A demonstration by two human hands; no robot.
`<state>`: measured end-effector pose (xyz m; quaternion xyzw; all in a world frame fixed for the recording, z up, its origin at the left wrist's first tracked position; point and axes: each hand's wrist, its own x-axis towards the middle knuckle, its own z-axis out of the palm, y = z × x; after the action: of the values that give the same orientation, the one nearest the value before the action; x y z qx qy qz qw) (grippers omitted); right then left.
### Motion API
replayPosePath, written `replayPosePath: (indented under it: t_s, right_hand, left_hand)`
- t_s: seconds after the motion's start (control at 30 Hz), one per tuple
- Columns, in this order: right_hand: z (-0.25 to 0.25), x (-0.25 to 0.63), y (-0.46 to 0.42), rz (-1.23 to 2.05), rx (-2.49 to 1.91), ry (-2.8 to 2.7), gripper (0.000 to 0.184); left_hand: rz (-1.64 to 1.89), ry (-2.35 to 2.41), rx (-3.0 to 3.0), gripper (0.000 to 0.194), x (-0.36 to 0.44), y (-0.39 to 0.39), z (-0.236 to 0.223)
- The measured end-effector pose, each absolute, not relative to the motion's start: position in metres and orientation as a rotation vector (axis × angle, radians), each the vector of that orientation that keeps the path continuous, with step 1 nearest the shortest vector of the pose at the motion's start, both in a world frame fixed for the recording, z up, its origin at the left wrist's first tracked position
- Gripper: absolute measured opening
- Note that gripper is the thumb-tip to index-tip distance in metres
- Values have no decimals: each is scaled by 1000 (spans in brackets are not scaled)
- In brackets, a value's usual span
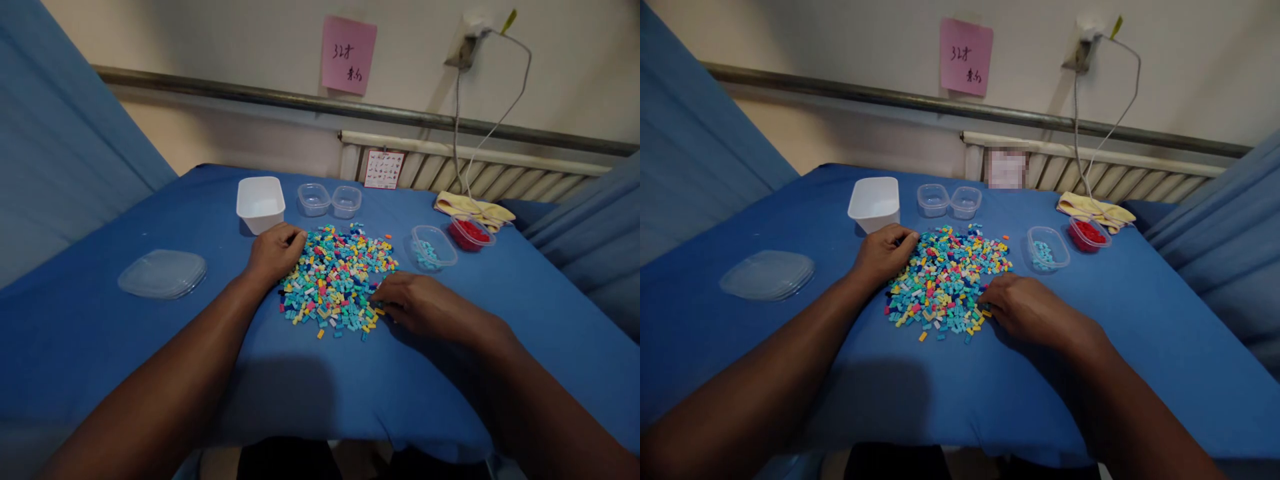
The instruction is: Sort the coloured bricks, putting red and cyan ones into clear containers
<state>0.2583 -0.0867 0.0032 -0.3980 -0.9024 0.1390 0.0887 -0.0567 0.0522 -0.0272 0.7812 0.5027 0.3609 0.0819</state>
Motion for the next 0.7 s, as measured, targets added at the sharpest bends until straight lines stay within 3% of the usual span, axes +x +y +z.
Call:
replayPosePath:
  t_s: [0.43,0.7]
  right_hand:
    - [11,278,-81,357,-1246,-2297,8]
    - [2,284,-75,482,-1247,-2137,9]
  left_hand:
    - [1086,1488,2351,34,-57,52,-27]
    - [1066,1499,2333,34,-57,54,-28]
